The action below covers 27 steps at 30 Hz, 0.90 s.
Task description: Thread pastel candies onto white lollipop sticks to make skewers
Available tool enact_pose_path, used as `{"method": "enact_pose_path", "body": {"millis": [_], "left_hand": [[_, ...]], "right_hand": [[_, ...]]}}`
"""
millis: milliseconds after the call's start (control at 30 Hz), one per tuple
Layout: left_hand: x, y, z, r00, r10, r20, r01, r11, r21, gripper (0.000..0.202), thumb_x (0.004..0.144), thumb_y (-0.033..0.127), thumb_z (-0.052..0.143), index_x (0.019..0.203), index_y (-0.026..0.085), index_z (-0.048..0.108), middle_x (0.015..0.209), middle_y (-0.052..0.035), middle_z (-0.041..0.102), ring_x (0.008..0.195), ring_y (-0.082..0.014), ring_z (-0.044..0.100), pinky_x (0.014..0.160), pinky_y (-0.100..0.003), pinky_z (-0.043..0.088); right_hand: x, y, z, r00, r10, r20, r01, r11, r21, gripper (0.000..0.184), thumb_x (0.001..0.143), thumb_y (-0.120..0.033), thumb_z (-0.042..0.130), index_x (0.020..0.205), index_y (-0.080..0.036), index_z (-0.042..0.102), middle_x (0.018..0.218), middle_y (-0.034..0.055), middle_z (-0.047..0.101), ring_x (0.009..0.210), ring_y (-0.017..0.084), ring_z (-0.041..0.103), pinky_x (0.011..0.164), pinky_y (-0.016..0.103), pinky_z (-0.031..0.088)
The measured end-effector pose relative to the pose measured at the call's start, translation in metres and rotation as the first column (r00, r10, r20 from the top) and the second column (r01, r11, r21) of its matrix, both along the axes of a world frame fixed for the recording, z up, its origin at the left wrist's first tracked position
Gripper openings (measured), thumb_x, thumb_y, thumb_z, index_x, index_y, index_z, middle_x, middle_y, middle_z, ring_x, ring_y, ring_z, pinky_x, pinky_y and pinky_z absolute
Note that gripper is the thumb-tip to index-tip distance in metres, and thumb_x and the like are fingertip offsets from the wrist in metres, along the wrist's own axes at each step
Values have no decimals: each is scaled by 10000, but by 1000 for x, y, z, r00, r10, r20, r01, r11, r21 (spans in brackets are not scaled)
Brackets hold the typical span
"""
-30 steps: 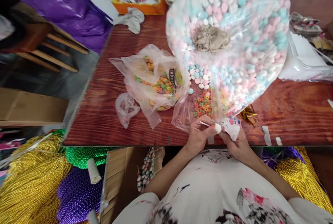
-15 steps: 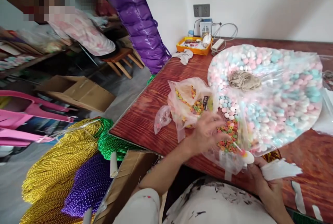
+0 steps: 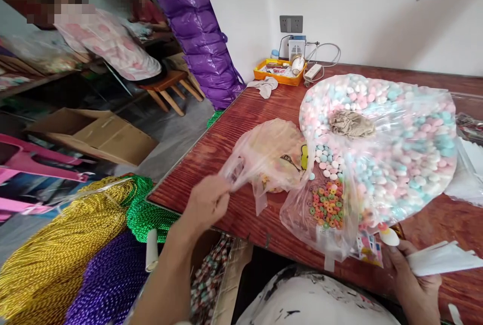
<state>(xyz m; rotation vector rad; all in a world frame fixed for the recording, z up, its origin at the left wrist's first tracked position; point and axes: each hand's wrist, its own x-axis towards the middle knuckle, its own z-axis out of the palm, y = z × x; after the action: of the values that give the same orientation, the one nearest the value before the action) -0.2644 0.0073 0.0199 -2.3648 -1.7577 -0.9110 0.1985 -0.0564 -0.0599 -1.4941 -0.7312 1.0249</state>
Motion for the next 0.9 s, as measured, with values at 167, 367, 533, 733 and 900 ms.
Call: {"method": "enact_pose_path", "body": {"millis": [167,367,533,733,900], "left_hand": [[46,-54,-70,996,-9,-88,-11,974,-225,302,922,247,540,1207,212,634,1047,-94,669,1021,-257,617,997,-449,518],[84,-18,-79,975,30,-221,-99,947,-307,335,965,374,518,1186,159,649,1250,-170,550,1222,-325,501,1022,-480,503],[98,9,-73,936,55,-346,-194,904,-381,520,958,546,461,1119,100,673,1146,-179,522,1124,-328,494,978,-471,482],[99,54,-85,936,168,-309,-285,877,-387,682,916,619,468,1191,17,633,1299,-283,457,1302,-441,395,1075,-554,362],[92,58,-95,954,174,-243,-254,900,-354,755,923,575,470,1365,-37,474,1474,-363,342,1441,-499,244,1124,-649,271]], "right_hand": [[-10,11,8,997,57,-61,-58,998,-8,296,698,-418,837,804,-184,691,575,-40,499,511,94,440,454,218,365],[-35,17,14,980,198,-4,-196,975,106,271,745,-404,794,885,-183,729,545,-35,504,488,102,424,441,233,331],[-47,15,14,966,256,29,-258,959,118,256,794,-421,744,853,-175,704,509,-50,453,455,98,396,423,233,300],[-56,14,15,941,294,169,-324,927,189,263,847,-446,676,900,-190,690,551,-47,484,503,109,425,470,250,362],[-48,12,25,927,264,266,-321,925,204,246,877,-421,644,853,-181,691,558,-34,494,528,120,442,493,264,368]]}}
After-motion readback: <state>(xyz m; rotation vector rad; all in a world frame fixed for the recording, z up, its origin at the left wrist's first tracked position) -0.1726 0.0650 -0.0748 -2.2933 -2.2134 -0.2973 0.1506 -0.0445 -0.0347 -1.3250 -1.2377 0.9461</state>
